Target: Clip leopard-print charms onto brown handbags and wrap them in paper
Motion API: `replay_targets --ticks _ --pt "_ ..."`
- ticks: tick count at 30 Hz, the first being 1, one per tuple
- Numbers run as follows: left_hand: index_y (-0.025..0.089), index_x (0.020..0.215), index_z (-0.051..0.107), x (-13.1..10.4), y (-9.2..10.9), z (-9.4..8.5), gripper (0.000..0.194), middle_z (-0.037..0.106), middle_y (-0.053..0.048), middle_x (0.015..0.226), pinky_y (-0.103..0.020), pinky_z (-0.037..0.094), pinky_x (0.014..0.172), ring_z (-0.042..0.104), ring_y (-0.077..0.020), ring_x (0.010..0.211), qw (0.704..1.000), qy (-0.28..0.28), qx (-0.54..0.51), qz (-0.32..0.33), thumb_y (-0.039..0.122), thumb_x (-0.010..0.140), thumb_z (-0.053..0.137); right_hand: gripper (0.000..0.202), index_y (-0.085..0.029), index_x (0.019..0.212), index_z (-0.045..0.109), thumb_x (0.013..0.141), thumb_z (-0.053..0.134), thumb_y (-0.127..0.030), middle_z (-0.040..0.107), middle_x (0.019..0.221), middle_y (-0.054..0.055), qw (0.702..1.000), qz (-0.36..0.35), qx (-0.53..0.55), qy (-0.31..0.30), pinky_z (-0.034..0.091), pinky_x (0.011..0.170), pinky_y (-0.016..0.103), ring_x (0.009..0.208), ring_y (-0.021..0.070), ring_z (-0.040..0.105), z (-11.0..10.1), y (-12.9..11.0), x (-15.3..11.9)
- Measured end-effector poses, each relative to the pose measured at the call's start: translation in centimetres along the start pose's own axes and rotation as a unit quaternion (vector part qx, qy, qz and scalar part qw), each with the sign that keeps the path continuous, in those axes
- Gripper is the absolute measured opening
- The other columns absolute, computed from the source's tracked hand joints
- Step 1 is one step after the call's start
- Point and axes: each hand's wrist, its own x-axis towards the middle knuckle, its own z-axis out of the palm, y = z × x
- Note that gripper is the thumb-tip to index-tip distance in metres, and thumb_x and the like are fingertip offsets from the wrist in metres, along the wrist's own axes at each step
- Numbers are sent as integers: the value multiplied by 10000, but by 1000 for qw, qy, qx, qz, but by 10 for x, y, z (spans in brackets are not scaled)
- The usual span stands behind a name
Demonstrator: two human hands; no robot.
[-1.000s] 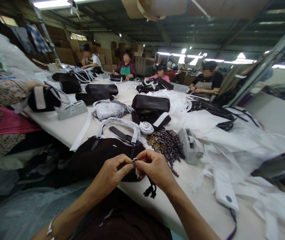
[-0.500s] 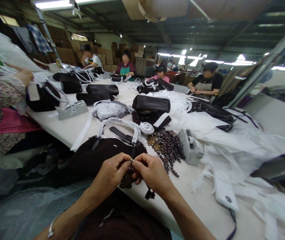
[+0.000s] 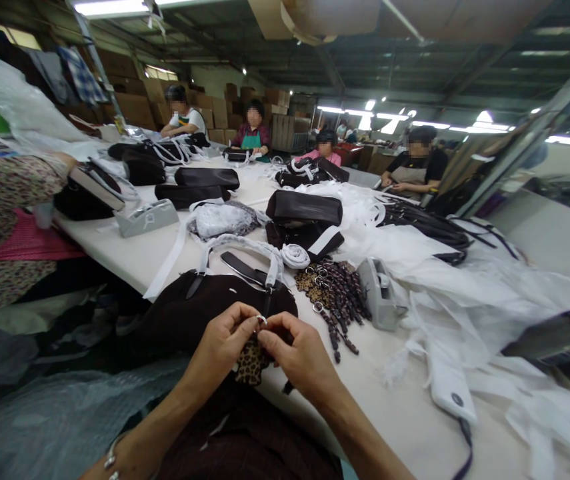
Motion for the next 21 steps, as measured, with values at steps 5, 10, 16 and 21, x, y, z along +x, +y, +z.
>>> replay_targets --ticks 5,10,16,21 --pt "147 882 659 7 -6 -7 194 632 -9 751 -193 423 574 544 -104 637 991 -69 -93 -73 315 869 562 237 -157 825 665 796 688 -392 588 627 -18 996 41 73 -1 400 484 210 528 90 493 -5 14 5" --pt "118 912 655 8 -7 -13 260 641 -30 745 -203 492 558 590 -108 620 972 -121 -162 -120 362 845 595 298 -146 794 651 780 712 -437 585 619 -16 981 75 176 -30 330 465 199 493 62 460 -12 18 11" --pt "118 827 653 10 -9 -15 315 626 -11 663 -194 510 504 604 -106 565 967 -162 -141 -134 428 788 689 262 -160 753 638 777 696 -414 559 608 -28 984 94 144 -49 267 438 208 478 67 436 -14 15 16" --pt "125 785 632 14 -19 -8 320 609 11 595 -208 537 489 584 -94 495 962 -85 -206 -157 427 745 730 248 -167 777 663 798 681 -413 588 681 -18 997 27 61 -30 373 568 233 616 102 484 -9 12 18"
